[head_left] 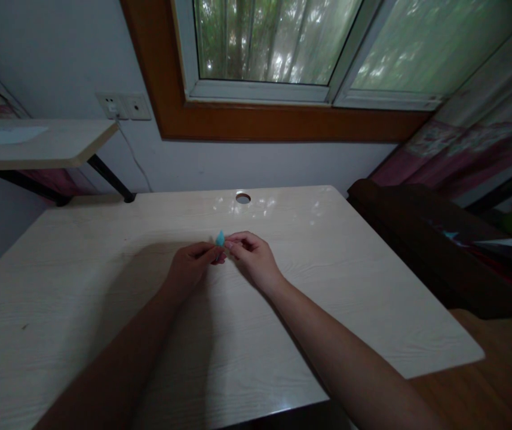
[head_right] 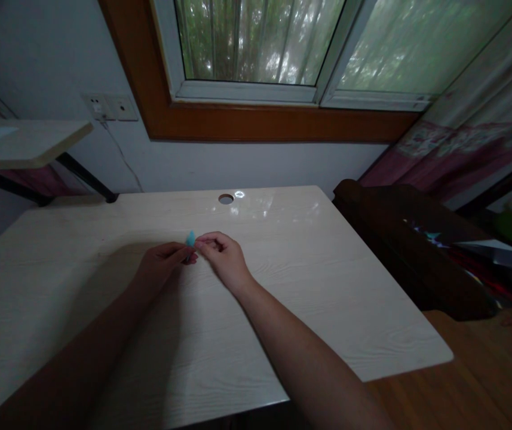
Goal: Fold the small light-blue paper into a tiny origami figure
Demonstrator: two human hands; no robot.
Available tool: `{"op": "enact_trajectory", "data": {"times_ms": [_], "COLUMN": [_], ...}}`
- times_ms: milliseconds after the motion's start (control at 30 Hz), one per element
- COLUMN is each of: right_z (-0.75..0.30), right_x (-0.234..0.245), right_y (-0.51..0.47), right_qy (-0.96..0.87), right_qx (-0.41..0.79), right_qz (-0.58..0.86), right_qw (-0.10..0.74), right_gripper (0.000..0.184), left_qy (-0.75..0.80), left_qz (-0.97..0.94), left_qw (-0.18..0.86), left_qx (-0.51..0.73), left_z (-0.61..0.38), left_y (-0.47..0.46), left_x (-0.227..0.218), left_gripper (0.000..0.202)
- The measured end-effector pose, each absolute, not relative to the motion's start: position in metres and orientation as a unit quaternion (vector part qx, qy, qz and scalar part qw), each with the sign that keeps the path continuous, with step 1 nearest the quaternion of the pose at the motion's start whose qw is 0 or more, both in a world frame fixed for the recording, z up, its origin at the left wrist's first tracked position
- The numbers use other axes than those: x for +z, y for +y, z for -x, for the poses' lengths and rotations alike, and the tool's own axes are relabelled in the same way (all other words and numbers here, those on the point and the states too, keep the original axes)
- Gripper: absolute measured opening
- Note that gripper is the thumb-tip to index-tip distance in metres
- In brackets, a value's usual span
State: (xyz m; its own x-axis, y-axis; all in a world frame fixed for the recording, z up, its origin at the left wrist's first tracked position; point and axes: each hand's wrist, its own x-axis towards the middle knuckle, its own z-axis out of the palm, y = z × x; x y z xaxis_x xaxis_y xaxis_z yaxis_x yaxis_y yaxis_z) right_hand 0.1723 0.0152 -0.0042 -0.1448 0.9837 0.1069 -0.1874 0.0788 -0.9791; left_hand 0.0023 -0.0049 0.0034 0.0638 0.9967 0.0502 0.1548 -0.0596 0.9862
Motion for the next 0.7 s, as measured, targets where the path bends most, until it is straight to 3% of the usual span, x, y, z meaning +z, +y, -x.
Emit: {"op": "enact_trajectory", "data": {"times_ms": [700], "right_z": [-0.1728], "right_x": [-0.0073], "right_y": [0.0211], "right_qy": [-0.450], "right_qx": [0.572], "right_qz": [0.376], "right_qw": [0.574], "right_gripper": [0.029], "left_qy": [0.481], "left_qz": [-0.558], "left_qw": [0.538], "left_qx": [0.410], "left_z": [0.0009], "left_y": [-0.0014], "left_x": [0.0029], "left_gripper": [0.035]}}
